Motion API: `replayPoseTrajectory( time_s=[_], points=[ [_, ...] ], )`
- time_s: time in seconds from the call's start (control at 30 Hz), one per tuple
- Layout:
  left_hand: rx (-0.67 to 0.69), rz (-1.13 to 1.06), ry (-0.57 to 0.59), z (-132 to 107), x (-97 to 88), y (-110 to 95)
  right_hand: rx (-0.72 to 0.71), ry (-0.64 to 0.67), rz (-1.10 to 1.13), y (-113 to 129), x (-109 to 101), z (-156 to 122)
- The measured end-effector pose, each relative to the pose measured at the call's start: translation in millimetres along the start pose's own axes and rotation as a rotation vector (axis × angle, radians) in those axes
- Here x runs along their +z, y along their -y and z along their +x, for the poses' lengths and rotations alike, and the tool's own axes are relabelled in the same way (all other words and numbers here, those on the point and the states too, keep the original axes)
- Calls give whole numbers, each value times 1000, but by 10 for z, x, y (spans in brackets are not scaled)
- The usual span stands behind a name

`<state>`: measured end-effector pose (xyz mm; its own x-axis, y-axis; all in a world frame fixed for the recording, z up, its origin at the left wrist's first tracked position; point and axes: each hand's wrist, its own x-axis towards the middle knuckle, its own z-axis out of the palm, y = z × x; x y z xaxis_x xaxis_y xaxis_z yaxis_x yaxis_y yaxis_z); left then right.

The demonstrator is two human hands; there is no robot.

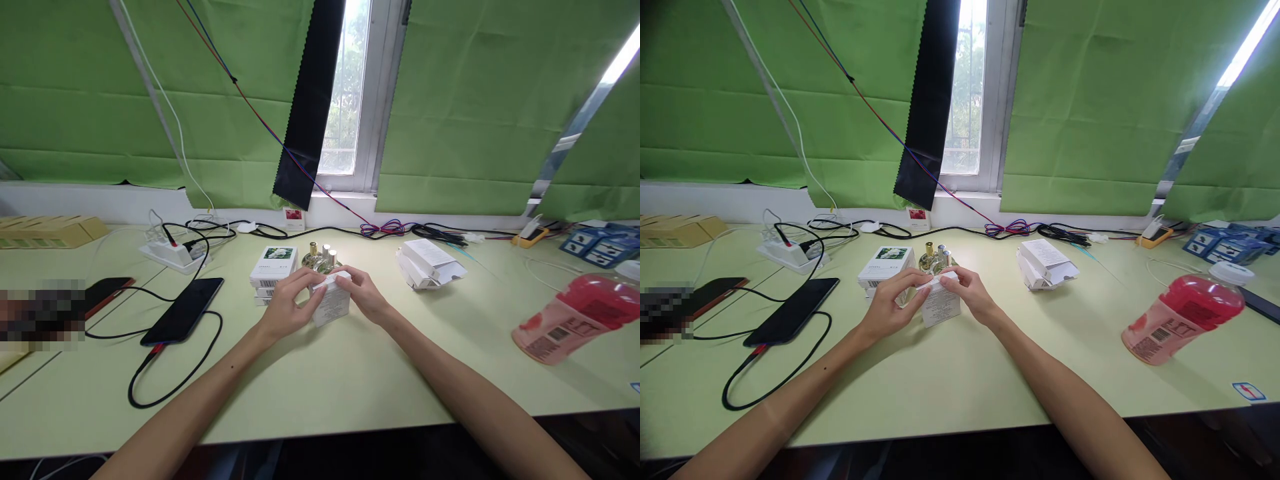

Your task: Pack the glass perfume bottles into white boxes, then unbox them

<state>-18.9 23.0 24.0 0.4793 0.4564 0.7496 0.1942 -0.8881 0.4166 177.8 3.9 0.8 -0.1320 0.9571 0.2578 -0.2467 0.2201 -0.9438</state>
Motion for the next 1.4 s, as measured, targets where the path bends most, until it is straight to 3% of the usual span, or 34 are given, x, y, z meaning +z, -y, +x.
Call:
replayPoseTrajectory(
  time_s=[0.77, 1.4],
  points=[
    [31, 11, -16, -7, 18, 8, -19, 13, -42, 4, 11, -4],
    [47, 40, -21, -7, 29, 14, 6, 108, 7, -31, -27, -3]
  ],
)
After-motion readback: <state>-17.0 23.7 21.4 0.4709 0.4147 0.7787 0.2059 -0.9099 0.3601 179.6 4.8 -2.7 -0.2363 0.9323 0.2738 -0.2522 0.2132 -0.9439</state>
